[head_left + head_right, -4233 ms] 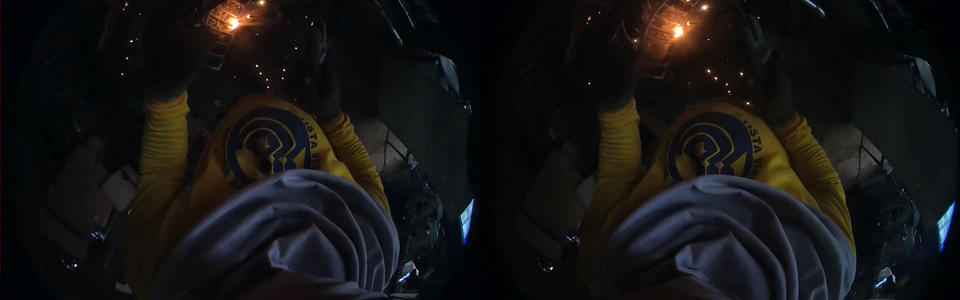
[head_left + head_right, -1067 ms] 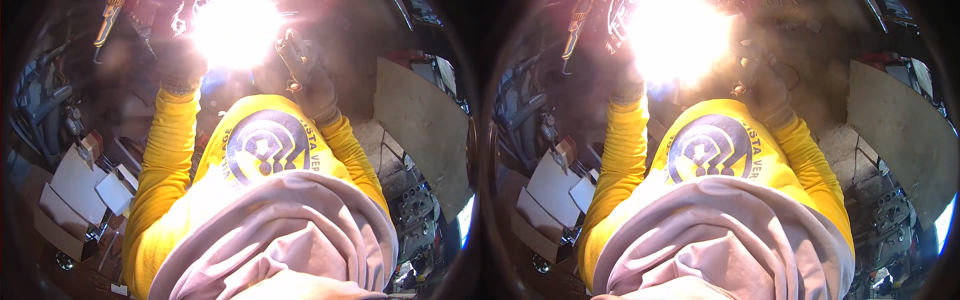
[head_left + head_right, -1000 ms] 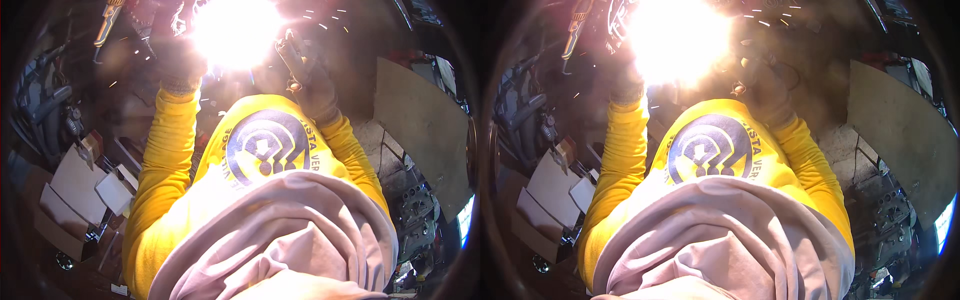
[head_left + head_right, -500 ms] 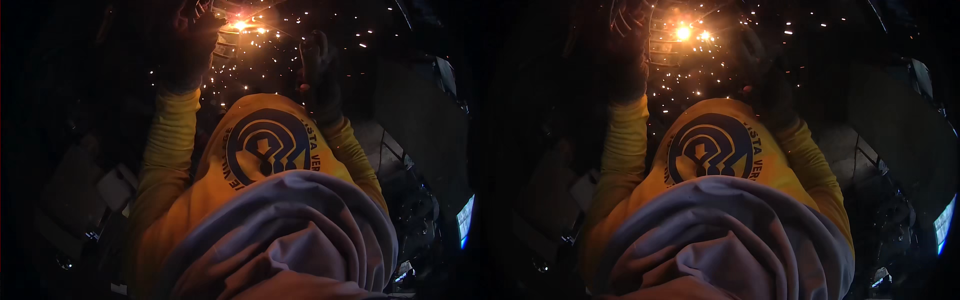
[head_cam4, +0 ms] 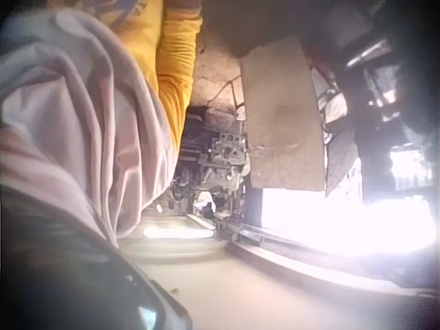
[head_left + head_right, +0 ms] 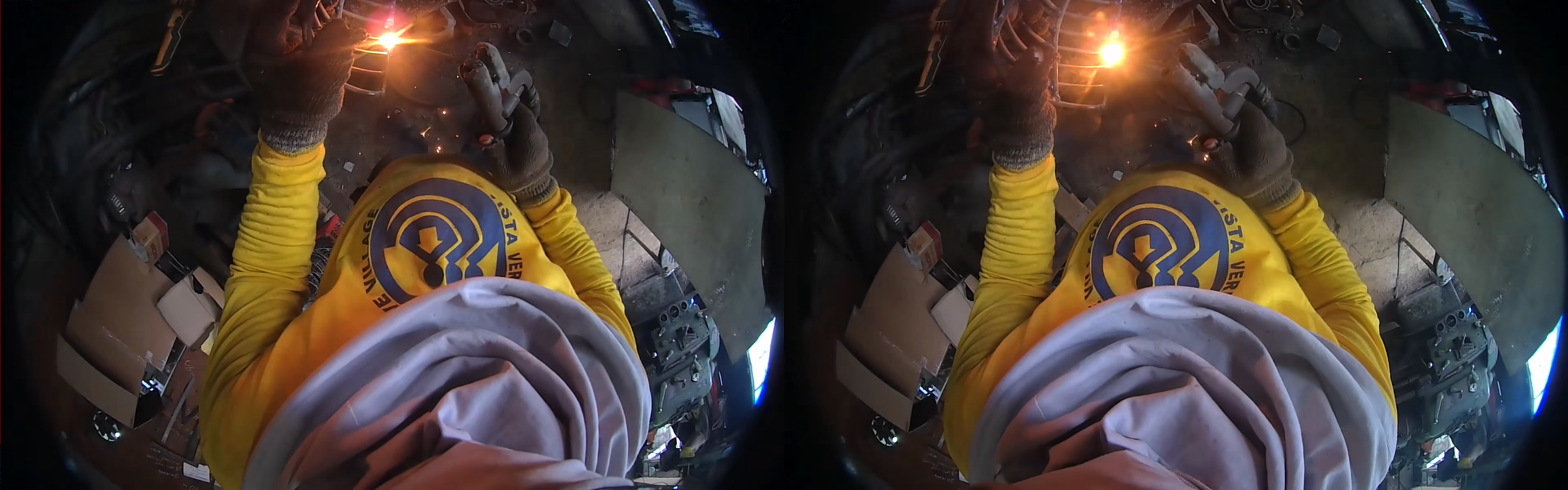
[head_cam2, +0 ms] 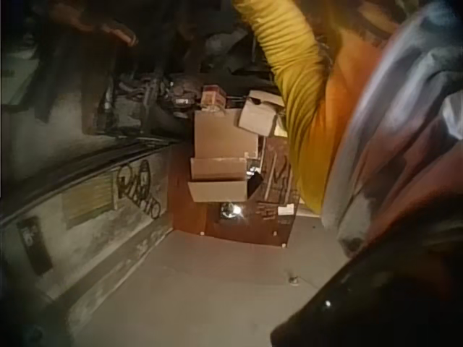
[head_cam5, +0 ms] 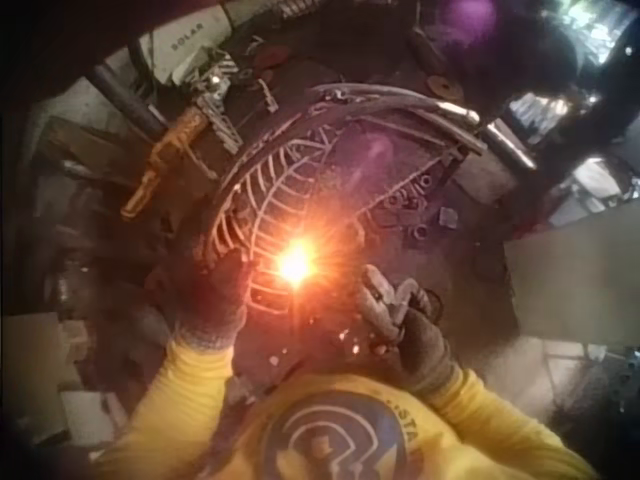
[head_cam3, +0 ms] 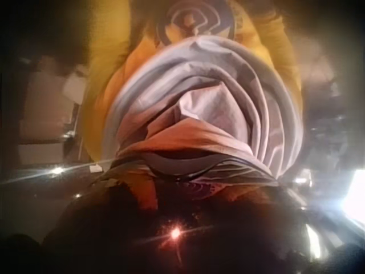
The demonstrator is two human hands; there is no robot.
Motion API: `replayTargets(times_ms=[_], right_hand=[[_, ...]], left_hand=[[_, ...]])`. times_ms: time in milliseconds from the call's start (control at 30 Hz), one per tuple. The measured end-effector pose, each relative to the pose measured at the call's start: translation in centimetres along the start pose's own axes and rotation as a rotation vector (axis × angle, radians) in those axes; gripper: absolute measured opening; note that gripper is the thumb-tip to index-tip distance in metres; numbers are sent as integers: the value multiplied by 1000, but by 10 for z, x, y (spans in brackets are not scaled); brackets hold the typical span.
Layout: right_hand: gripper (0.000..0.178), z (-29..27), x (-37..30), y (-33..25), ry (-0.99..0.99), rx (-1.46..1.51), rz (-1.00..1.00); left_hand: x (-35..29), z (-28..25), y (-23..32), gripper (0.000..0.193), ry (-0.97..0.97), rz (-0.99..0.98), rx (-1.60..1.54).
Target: The person welds a curved metal grill onto a metal base using a welding tool, holding the grill in place with a gloved hand while applying the tool to various points.
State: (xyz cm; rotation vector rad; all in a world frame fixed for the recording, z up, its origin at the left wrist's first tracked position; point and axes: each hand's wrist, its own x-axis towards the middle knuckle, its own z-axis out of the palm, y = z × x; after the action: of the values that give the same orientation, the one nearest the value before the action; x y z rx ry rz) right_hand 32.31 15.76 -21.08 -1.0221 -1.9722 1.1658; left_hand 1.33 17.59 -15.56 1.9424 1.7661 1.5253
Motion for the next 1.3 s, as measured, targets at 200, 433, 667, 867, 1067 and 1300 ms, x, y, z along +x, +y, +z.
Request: replayTargets(times_ms=[200, 433, 667, 867, 1067, 1300], right_hand=[[66, -1, -2, -2, -35, -41, 116], [60, -1, 17, -3, -1, -163, -113], [41, 8, 18, -16, -57, 393, 15], [36, 3, 30, -16, -42, 155, -122], [36, 12, 10, 5, -114, 528, 81], [43, -3, -2, 49, -201, 103, 3]], left_hand=[[2, -5, 4, 52, -107, -102, -56], [-2, -8, 6, 48, -122, 121, 71], [3, -10, 9, 50, -75, 10, 57], [4, -13, 15, 51, -17, -26, 77], [4, -15, 18, 53, 14, -48, 129], [3, -21, 28, 55, -62, -48, 255]])
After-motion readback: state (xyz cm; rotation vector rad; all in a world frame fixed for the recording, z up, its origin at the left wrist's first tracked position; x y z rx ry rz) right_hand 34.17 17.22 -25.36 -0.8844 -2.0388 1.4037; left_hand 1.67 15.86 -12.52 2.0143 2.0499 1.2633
